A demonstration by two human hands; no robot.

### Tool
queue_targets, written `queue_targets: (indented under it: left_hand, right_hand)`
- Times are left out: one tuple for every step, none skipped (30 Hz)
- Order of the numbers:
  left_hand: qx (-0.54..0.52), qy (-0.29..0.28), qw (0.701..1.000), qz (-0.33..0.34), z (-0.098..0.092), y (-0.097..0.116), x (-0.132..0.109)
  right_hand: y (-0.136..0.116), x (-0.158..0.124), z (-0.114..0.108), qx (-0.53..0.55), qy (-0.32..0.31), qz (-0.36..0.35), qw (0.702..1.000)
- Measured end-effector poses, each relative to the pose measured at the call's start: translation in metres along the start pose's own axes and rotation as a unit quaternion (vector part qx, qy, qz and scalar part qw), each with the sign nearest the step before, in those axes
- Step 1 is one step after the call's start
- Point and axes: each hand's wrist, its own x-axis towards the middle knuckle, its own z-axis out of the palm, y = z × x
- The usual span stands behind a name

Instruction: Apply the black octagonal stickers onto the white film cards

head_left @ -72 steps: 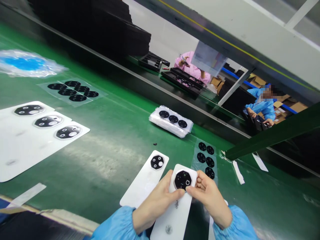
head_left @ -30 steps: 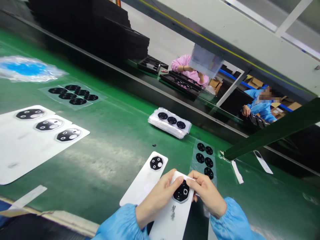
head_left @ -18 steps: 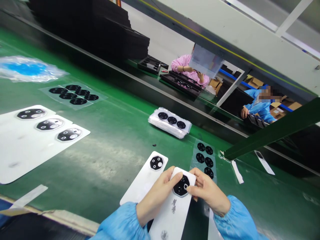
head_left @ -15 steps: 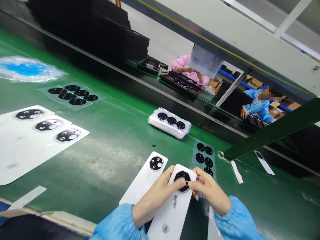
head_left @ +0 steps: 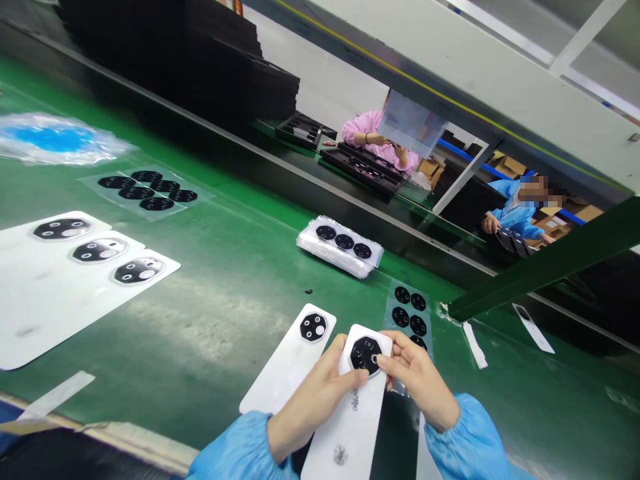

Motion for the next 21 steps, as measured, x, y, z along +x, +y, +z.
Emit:
queue_targets:
  left_hand:
    - [0.003, -0.002, 1.000, 0.002, -0.001, 0.000, 0.000]
    - [0.004, -0.008, 1.000, 0.005, -0.002, 0.001, 0.000]
    - [0.005, -0.018, 1.000, 0.009, -0.003, 0.001, 0.000]
    - [0.005, -0.029, 0.999, 0.015, -0.005, 0.001, 0.000]
    - [0.005, -0.040, 0.999, 0.023, -0.006, 0.001, 0.000]
    - [0.008, -0.047, 0.998, 0.031, -0.008, 0.002, 0.001]
    - [0.016, -0.048, 0.998, 0.041, -0.009, 0.002, 0.001]
    - [0.028, -0.044, 0.997, 0.050, -0.010, 0.002, 0.002]
    - [0.043, -0.037, 0.997, 0.056, -0.011, 0.001, 0.003]
    - [0.059, -0.026, 0.996, 0.061, -0.011, 0.001, 0.004]
    - [0.072, -0.013, 0.995, 0.068, -0.011, 0.001, 0.005]
    - [0.083, -0.001, 0.994, 0.076, -0.011, 0.000, 0.005]
    - [0.089, 0.009, 0.993, 0.082, -0.011, -0.001, 0.006]
    - [0.094, 0.015, 0.992, 0.086, -0.011, -0.001, 0.007]
    - [0.097, 0.020, 0.991, 0.088, -0.010, -0.002, 0.007]
    - [0.099, 0.023, 0.991, 0.086, -0.009, -0.003, 0.008]
    - [0.097, 0.023, 0.992, 0.082, -0.009, -0.004, 0.008]
    - [0.090, 0.021, 0.993, 0.079, -0.008, -0.005, 0.008]
    - [0.079, 0.018, 0.994, 0.077, -0.008, -0.005, 0.009]
    - [0.066, 0.015, 0.995, 0.078, -0.007, -0.006, 0.009]
    - [0.052, 0.014, 0.995, 0.082, -0.007, -0.006, 0.009]
  right_hand:
    - [-0.001, 0.000, 0.000, -0.005, 0.000, -0.001, 1.000]
    - [-0.002, 0.001, -0.001, -0.012, -0.002, -0.001, 1.000]
    - [-0.003, 0.001, -0.001, -0.017, -0.002, -0.001, 1.000]
    - [-0.004, 0.001, -0.002, -0.021, 0.000, -0.002, 1.000]
    - [-0.005, 0.001, -0.002, -0.024, 0.005, -0.004, 1.000]
    - [-0.005, 0.000, -0.002, -0.024, 0.012, -0.008, 1.000]
    - [-0.006, 0.000, -0.001, -0.025, 0.017, -0.010, 0.999]
    - [-0.007, 0.000, -0.001, -0.026, 0.022, -0.012, 0.999]
    - [-0.008, 0.000, -0.001, -0.030, 0.023, -0.012, 0.999]
    - [-0.009, -0.001, 0.000, -0.034, 0.021, -0.010, 0.999]
    - [-0.011, -0.001, 0.000, -0.040, 0.020, -0.009, 0.999]
    - [-0.012, -0.002, 0.001, -0.045, 0.018, -0.009, 0.999]
    - [-0.013, -0.002, 0.001, -0.051, 0.018, -0.010, 0.998]
    - [-0.014, -0.002, 0.001, -0.057, 0.019, -0.012, 0.998]
    - [-0.015, -0.002, 0.001, -0.063, 0.020, -0.015, 0.998]
    - [-0.015, -0.002, 0.000, -0.068, 0.022, -0.019, 0.997]
    - [-0.015, -0.002, 0.000, -0.071, 0.024, -0.024, 0.997]
    - [-0.014, -0.001, -0.001, -0.072, 0.027, -0.029, 0.997]
    - [-0.013, -0.001, -0.001, -0.071, 0.029, -0.033, 0.997]
    - [-0.011, -0.002, -0.002, -0.068, 0.029, -0.033, 0.997]
    - [-0.009, -0.004, -0.002, -0.064, 0.026, -0.030, 0.997]
